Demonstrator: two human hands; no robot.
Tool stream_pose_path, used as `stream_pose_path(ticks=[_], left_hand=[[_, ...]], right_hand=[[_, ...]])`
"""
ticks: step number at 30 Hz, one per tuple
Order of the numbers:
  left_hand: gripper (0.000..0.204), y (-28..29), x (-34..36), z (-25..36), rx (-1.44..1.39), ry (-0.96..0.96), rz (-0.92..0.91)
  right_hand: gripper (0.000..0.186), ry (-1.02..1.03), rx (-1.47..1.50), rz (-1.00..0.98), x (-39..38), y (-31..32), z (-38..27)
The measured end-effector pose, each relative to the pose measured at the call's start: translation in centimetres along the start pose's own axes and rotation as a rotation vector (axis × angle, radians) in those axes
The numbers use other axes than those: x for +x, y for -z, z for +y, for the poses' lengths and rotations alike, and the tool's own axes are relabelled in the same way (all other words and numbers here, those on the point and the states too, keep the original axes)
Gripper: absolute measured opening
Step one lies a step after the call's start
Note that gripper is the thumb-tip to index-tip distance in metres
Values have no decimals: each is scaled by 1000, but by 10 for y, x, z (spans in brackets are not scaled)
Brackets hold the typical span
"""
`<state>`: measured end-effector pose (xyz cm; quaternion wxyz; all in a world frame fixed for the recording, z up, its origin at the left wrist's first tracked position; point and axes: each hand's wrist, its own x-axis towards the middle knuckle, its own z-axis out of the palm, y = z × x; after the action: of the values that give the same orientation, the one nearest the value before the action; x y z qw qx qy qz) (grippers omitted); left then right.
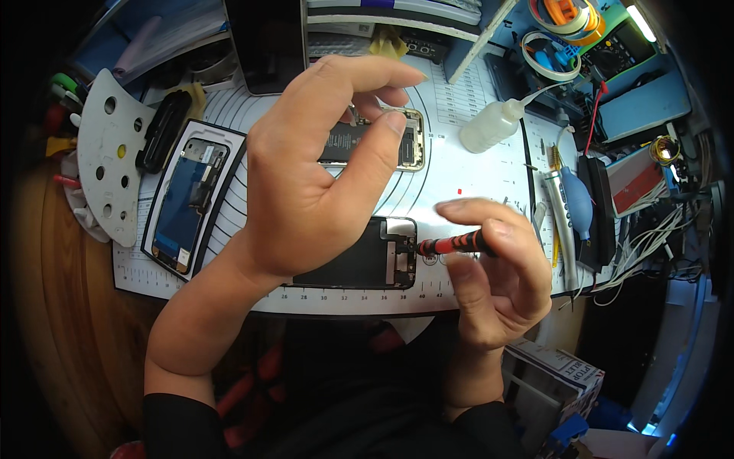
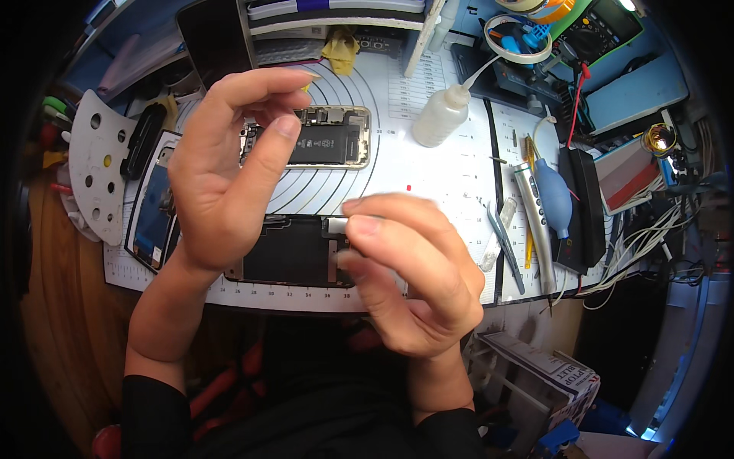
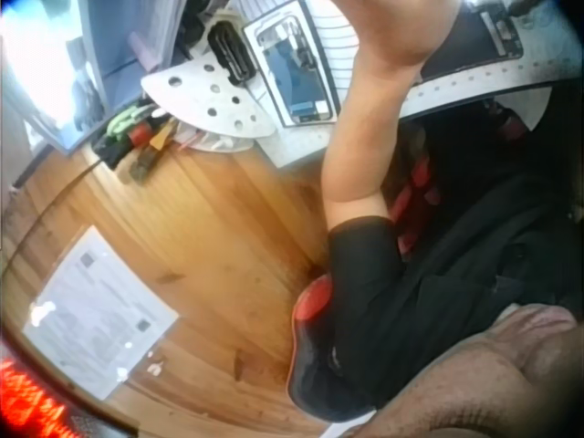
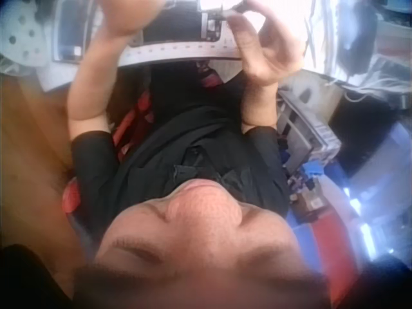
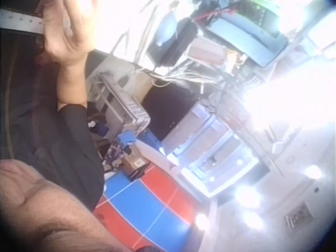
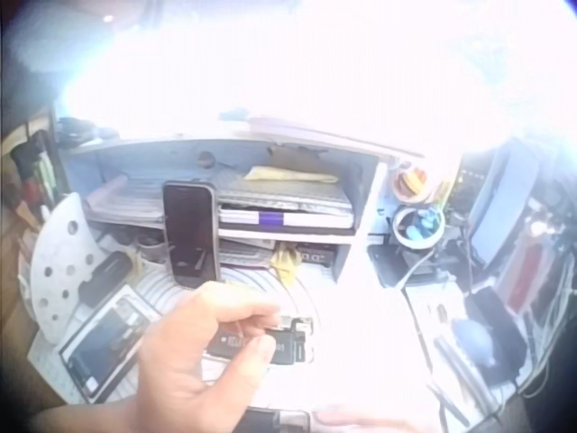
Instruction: The person uses a blue hand-squeezer tool to blow air into the interior of a disassembled mobile phone, then uses a screwdriver and tweezers to remove and handle small components from the internal chassis.
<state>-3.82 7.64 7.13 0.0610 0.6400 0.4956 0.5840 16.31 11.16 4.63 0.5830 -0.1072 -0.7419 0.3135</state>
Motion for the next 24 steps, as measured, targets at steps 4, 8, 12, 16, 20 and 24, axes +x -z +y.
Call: stream_pose_path(ticks=[4,8,12,16,20,24], left_hand=[[38,-4,-2,2,-163,58,-125],[48,-11,-5,10,-417,240,-353],[60,-10,-5,13,-436,234,-520],[67,-12,-5,12,-416,180,-523],[68,-10,-6,13,-357,213,-577],[67,-10,-7,12,-323,201,-598]], right_hand=[[46,-85,-10,28,3,7,-4],[48,-132,72,14,7,7,-3],[45,-94,14,1,4,5,0],[41,-114,26,15,7,2,-4],[42,-61,-23,-41,11,4,-5],[45,-95,29,-51,9,5,-7]])
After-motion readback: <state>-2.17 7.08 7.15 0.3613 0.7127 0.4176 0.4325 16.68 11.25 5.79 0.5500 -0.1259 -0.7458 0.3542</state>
